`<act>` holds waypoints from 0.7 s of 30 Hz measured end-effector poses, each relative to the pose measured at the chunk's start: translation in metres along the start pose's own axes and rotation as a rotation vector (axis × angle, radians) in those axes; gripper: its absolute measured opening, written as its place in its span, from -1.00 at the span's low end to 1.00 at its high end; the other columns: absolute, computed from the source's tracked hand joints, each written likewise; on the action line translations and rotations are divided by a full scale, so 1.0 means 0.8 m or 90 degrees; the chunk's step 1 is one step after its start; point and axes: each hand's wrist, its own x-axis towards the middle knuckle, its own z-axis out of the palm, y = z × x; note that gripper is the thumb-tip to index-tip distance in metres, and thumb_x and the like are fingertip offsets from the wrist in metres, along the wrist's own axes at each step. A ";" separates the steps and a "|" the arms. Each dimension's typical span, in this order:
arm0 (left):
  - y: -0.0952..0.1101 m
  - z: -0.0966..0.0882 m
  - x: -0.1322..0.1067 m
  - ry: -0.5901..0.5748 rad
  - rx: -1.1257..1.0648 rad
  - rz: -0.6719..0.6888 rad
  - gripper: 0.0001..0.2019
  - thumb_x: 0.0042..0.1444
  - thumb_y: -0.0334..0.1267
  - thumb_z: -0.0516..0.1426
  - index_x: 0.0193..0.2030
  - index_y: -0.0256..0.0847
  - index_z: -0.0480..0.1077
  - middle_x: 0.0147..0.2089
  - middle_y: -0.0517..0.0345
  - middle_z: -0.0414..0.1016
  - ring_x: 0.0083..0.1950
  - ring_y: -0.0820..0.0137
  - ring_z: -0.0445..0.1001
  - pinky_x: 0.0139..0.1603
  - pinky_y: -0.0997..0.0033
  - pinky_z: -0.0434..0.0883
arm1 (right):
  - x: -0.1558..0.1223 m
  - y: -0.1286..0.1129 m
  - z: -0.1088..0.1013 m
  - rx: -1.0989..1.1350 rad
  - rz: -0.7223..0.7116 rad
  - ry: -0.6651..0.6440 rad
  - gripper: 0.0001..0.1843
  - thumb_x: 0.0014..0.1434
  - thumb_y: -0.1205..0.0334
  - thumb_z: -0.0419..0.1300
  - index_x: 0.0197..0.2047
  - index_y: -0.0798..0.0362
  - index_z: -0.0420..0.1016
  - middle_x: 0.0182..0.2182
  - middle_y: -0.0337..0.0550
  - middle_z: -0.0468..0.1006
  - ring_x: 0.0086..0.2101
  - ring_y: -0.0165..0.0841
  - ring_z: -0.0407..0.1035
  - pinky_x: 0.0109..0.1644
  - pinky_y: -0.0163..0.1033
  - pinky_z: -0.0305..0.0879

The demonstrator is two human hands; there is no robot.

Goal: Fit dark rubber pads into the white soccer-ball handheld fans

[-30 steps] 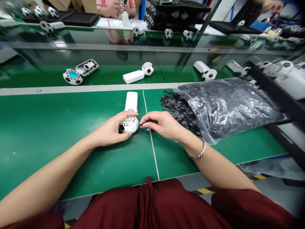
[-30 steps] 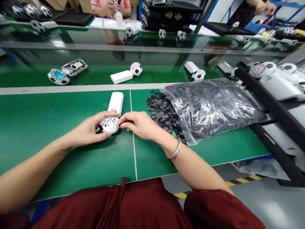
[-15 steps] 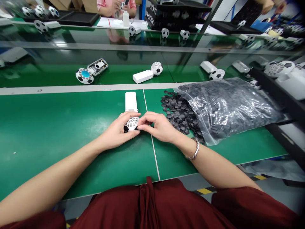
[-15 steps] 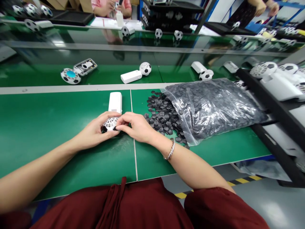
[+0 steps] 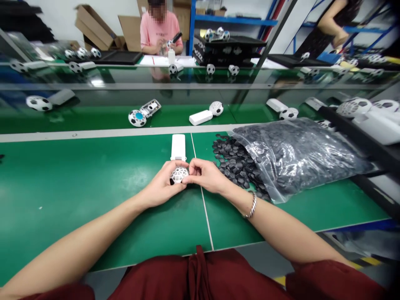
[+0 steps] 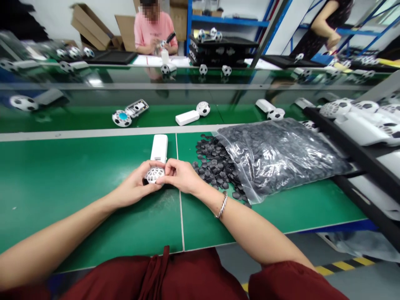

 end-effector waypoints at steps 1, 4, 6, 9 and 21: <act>0.000 0.001 0.000 0.004 -0.007 0.001 -0.59 -0.02 -0.34 0.12 0.01 -0.15 0.21 0.00 0.06 0.30 0.06 0.21 0.26 0.10 0.15 0.18 | 0.000 0.003 0.001 -0.020 -0.005 0.012 -0.65 -0.12 0.13 0.33 -0.54 0.07 0.20 -0.62 -0.40 0.22 -0.56 -0.54 0.09 -0.50 -0.41 0.01; 0.000 0.001 0.000 0.011 -0.042 -0.016 -0.59 -0.04 -0.35 0.13 0.01 -0.17 0.22 -0.02 0.06 0.32 0.04 0.21 0.28 0.08 0.16 0.21 | 0.001 0.002 -0.004 -0.085 -0.039 -0.006 -0.68 -0.01 0.08 0.25 -0.52 0.08 0.21 -0.60 -0.38 0.25 -0.55 -0.53 0.11 -0.48 -0.41 0.02; 0.001 -0.001 0.000 0.008 -0.058 -0.032 -0.58 -0.05 -0.36 0.14 0.00 -0.18 0.22 -0.04 0.06 0.34 0.02 0.22 0.30 0.05 0.18 0.24 | -0.001 -0.006 -0.016 -0.170 -0.055 -0.047 -0.72 0.04 0.07 0.21 -0.49 0.08 0.25 -0.56 -0.34 0.30 -0.52 -0.51 0.15 -0.45 -0.40 0.06; 0.004 -0.005 -0.002 -0.010 -0.034 -0.037 -0.57 -0.06 -0.39 0.12 0.00 -0.16 0.22 -0.01 0.07 0.31 0.01 0.24 0.31 0.06 0.16 0.25 | -0.010 -0.018 -0.043 -0.395 -0.020 -0.062 -0.73 -0.06 0.06 0.28 -0.42 0.05 0.35 -0.43 -0.26 0.38 -0.42 -0.43 0.25 -0.38 -0.35 0.09; -0.003 -0.011 -0.002 0.036 0.118 -0.021 -0.60 -0.10 -0.35 0.15 -0.05 -0.10 0.26 0.01 0.07 0.22 0.10 0.21 0.25 0.16 0.08 0.17 | -0.014 -0.008 -0.065 -0.516 0.069 -0.101 -0.82 -0.09 0.44 0.27 -0.36 0.07 0.44 -0.39 -0.17 0.46 -0.35 -0.39 0.36 -0.33 -0.36 0.17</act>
